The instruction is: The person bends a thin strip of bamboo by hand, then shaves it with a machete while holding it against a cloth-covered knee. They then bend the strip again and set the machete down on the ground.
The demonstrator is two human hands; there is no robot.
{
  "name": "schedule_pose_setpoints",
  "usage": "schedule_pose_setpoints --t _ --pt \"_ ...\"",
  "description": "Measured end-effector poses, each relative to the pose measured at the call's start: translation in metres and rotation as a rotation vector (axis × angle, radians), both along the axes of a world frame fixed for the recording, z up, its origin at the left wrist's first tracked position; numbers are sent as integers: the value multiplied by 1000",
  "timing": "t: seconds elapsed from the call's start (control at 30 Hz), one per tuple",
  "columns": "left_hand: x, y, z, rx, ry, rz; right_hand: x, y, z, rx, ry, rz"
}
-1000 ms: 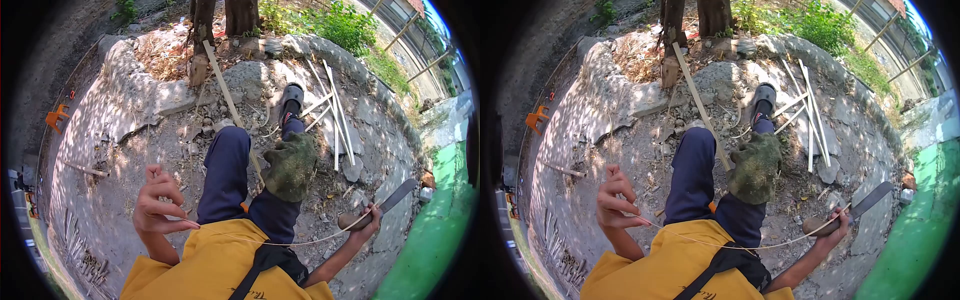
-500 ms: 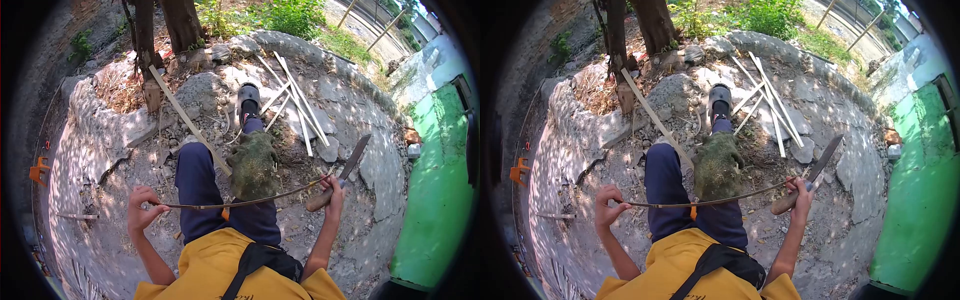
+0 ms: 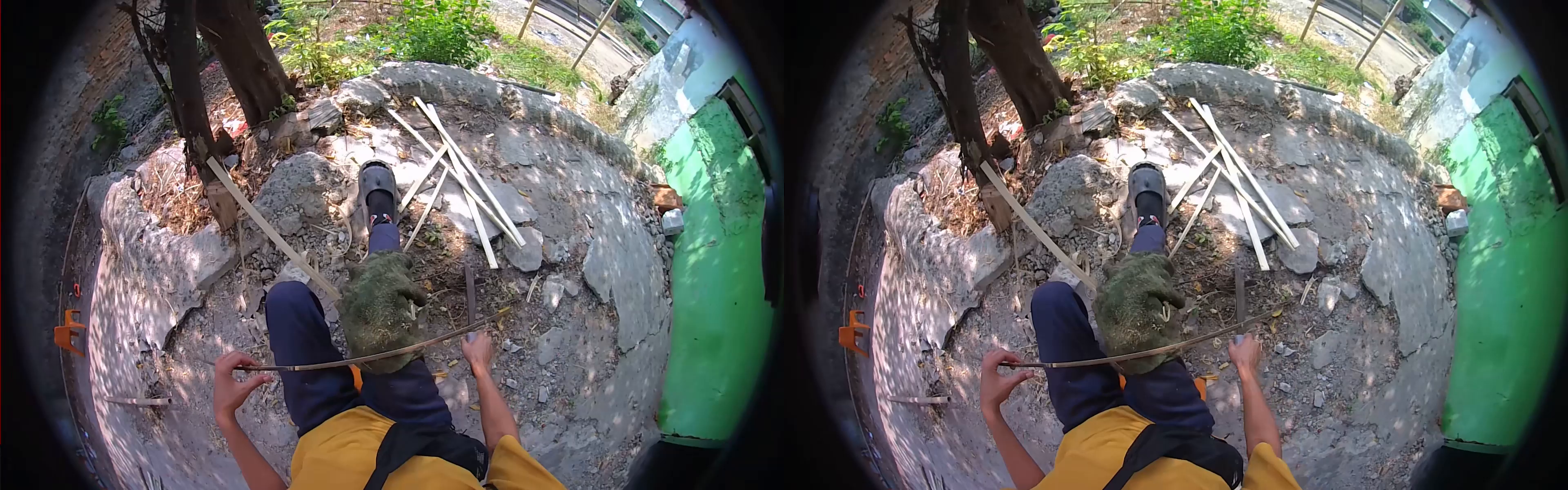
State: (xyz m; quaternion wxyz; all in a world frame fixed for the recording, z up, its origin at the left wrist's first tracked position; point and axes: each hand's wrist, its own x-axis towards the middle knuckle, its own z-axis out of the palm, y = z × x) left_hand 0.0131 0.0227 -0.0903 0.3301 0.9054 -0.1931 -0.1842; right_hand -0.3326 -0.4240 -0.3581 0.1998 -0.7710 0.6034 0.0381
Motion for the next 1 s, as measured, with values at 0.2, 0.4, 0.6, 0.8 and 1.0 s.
schedule_pose_setpoints --t 0.2,0.4,0.6,0.8,1.0 --pt "15 -15 -21 97 -10 -100 -12 9 -73 167 14 -31" --pt "27 -41 -39 90 11 -146 46 -33 -52 437 387 190" --pt "29 -53 -33 57 4 -116 193 -94 -72 462 -544 121" --pt "25 -51 -30 96 -20 -106 306 -85 -124 368 -540 -104" --pt "24 -42 -36 84 -2 -46 305 -81 -142 628 -929 -207"
